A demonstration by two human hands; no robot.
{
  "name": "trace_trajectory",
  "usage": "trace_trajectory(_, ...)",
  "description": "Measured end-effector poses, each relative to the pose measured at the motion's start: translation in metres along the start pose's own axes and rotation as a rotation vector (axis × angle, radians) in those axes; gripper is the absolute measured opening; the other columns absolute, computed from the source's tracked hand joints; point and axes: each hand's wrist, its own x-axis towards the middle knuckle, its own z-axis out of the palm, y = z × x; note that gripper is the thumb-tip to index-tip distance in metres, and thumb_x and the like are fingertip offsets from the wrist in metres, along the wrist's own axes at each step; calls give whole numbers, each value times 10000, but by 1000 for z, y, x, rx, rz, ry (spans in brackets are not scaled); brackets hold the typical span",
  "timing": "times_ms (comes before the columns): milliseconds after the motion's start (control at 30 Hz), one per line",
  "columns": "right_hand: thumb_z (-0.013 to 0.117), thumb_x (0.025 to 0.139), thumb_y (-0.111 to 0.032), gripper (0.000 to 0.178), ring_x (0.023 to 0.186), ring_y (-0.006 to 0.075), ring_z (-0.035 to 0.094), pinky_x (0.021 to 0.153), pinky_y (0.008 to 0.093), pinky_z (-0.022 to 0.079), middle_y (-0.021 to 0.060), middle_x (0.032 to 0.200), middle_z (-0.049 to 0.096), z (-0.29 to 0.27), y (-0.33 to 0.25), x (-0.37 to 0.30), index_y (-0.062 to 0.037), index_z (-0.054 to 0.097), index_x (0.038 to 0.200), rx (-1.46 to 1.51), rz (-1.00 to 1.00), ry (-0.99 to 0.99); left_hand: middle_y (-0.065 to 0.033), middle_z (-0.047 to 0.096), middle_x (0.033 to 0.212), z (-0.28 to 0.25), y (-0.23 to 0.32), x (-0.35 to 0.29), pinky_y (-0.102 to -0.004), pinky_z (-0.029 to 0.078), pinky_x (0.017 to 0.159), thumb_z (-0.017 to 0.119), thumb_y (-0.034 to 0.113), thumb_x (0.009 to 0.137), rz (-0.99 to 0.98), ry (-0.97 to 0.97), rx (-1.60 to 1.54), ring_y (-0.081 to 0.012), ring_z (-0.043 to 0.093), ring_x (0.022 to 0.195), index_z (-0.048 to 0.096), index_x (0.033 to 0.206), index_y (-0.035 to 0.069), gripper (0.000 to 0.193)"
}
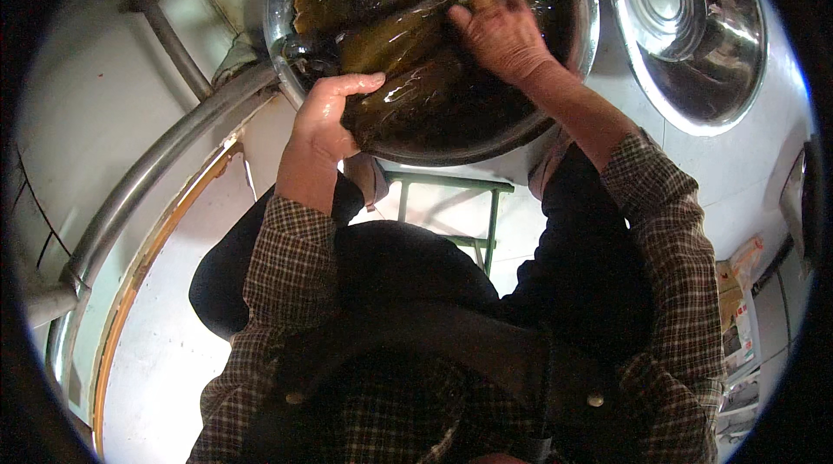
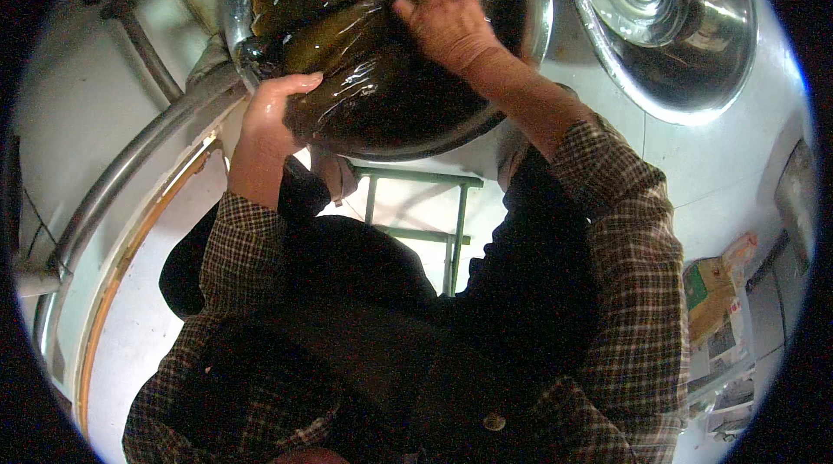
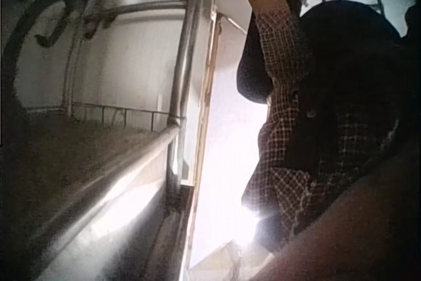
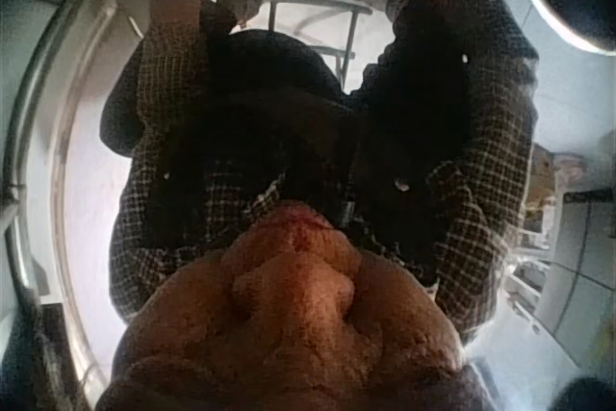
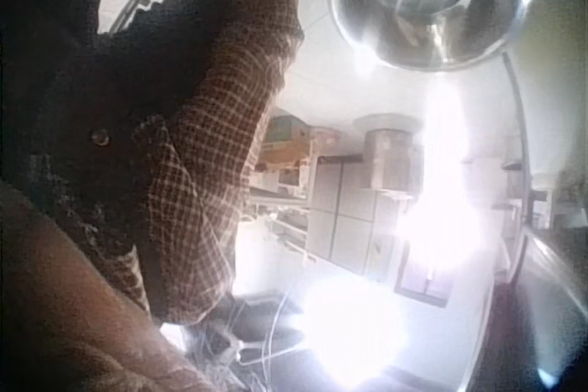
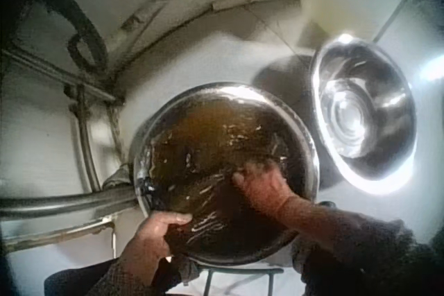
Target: The person washes large sheets of seaweed in a metal bowl filled with water. They repeatedly submerge, lift, and rub the seaweed by hand, occasionally transferring pieces to a second bowl. The task continues with the same repetitive motions.
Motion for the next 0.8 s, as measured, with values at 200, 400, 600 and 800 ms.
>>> trace_trajectory(200, 673, 867, -249, 252, 904, 326, 653, 786, 429, 528, 121, 981, 624, -49, -4, 2, -155, 601, 1089, 522, 212, 200, -178, 695, 1085, -21, 0, 0, -455, 569, 902, 624, 156, 888, 3, 26, -33, -312, 689, 978, 617, 1188, -51, 365)
trace_trajectory(400, 645, 873, -244, 240, 947, 319, 655, 843, 476, 489, 129, 981, 576, -19, -75, -14, -191, 566, 1093, 461, -180, 77, -177, 633, 1283, 3, -9, 9, -481, 527, 987, 477, 331, 1039, 143, -125, -162, -337, 646, 1118, 533, 1347, 6, 451)
trace_trajectory(600, 597, 901, -171, 274, 973, 322, 682, 804, 434, 554, 136, 1065, 628, -8, -28, 3, -186, 595, 1174, 270, 10, -92, -178, 598, 1329, 18, -3, -11, -512, 516, 1007, 435, 488, 1045, 190, -148, -174, -341, 615, 1182, 487, 1399, 14, 593)
trace_trajectory(800, 650, 860, -108, 117, 815, 110, 564, 764, 269, 483, 22, 794, 556, -37, 26, -9, -112, 575, 949, 1327, 375, -60, -172, 626, 1307, 30, 3, -22, -462, 533, 989, 476, 499, 1033, 219, 73, -46, -318, 634, 1166, 509, 1390, 13, 604)
